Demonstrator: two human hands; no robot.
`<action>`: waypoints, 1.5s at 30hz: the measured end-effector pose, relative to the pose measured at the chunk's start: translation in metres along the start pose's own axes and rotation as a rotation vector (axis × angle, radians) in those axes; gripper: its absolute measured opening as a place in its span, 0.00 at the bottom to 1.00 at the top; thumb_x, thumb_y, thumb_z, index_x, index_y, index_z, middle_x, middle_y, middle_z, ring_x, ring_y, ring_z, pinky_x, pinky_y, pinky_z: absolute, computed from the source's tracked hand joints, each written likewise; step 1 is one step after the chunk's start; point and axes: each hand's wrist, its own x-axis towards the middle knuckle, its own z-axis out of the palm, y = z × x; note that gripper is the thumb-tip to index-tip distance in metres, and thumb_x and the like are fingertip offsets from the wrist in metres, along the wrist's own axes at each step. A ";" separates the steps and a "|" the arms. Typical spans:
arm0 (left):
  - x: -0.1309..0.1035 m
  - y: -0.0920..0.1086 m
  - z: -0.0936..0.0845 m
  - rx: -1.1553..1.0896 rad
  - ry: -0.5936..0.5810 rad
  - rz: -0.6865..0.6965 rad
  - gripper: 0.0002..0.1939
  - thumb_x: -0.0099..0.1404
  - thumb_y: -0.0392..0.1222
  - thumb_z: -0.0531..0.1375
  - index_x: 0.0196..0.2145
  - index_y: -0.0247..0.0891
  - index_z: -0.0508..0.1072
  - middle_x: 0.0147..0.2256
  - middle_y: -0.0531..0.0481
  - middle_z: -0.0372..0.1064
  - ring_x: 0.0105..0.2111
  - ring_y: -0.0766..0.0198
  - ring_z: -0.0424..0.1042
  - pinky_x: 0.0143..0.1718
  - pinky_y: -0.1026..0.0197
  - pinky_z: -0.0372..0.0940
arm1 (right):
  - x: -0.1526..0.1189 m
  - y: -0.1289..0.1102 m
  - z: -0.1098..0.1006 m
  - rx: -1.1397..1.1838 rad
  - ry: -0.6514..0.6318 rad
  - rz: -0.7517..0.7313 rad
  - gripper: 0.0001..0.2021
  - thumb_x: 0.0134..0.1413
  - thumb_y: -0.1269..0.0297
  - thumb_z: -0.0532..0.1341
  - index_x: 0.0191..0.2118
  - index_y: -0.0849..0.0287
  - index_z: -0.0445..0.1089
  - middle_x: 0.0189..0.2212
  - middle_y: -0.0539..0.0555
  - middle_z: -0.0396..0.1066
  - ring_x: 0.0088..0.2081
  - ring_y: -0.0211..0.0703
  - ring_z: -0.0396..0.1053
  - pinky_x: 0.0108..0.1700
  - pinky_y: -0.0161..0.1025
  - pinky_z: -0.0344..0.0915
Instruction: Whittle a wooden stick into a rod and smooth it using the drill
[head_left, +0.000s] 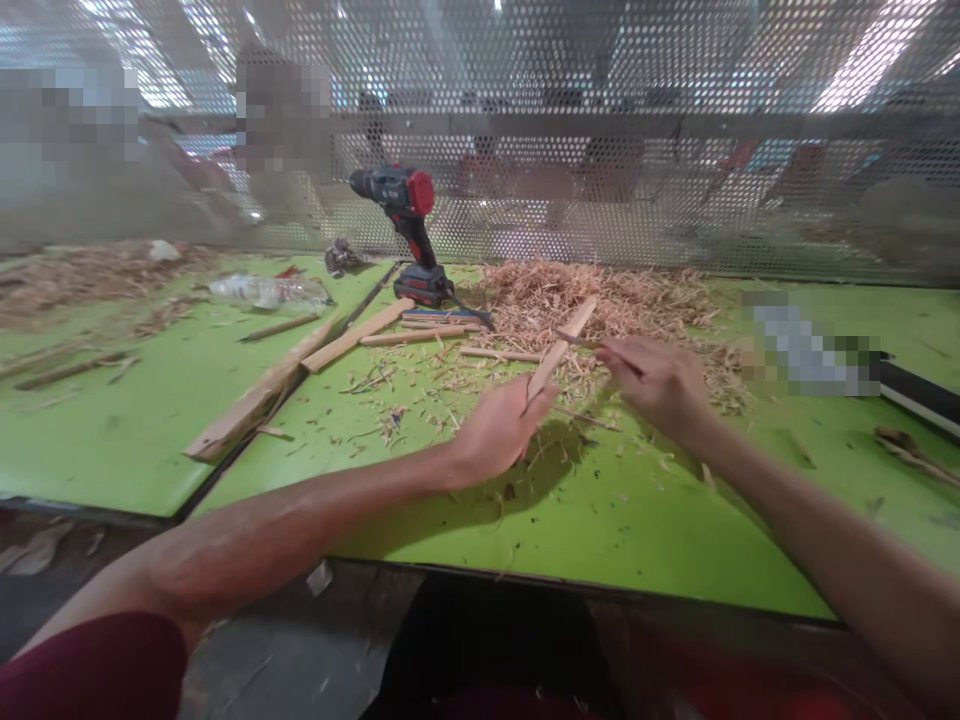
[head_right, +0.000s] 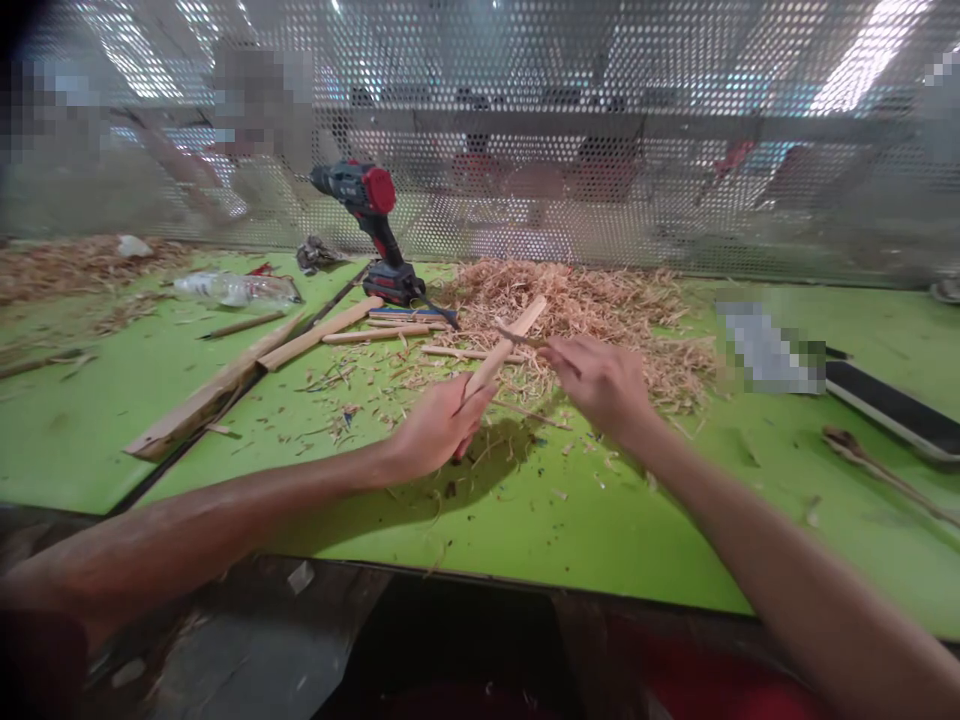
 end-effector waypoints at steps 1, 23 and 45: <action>-0.002 0.001 0.000 0.013 -0.009 -0.012 0.18 0.77 0.56 0.50 0.36 0.41 0.62 0.21 0.57 0.62 0.14 0.69 0.61 0.13 0.65 0.55 | 0.001 0.010 -0.001 0.000 0.012 0.050 0.23 0.77 0.50 0.50 0.47 0.53 0.81 0.29 0.54 0.81 0.21 0.40 0.69 0.17 0.37 0.55; 0.006 -0.005 -0.002 0.039 0.003 0.043 0.20 0.78 0.57 0.50 0.32 0.41 0.61 0.20 0.58 0.59 0.14 0.69 0.58 0.15 0.65 0.53 | -0.008 -0.037 0.009 0.223 0.035 -0.073 0.15 0.75 0.55 0.57 0.47 0.52 0.82 0.32 0.54 0.82 0.25 0.41 0.74 0.20 0.36 0.63; 0.013 -0.013 -0.009 -0.401 -0.181 -0.007 0.21 0.77 0.54 0.54 0.28 0.41 0.59 0.18 0.62 0.53 0.12 0.75 0.58 0.13 0.69 0.53 | 0.001 0.005 -0.003 0.303 0.074 0.172 0.18 0.74 0.51 0.56 0.48 0.50 0.83 0.29 0.53 0.80 0.18 0.39 0.65 0.15 0.39 0.54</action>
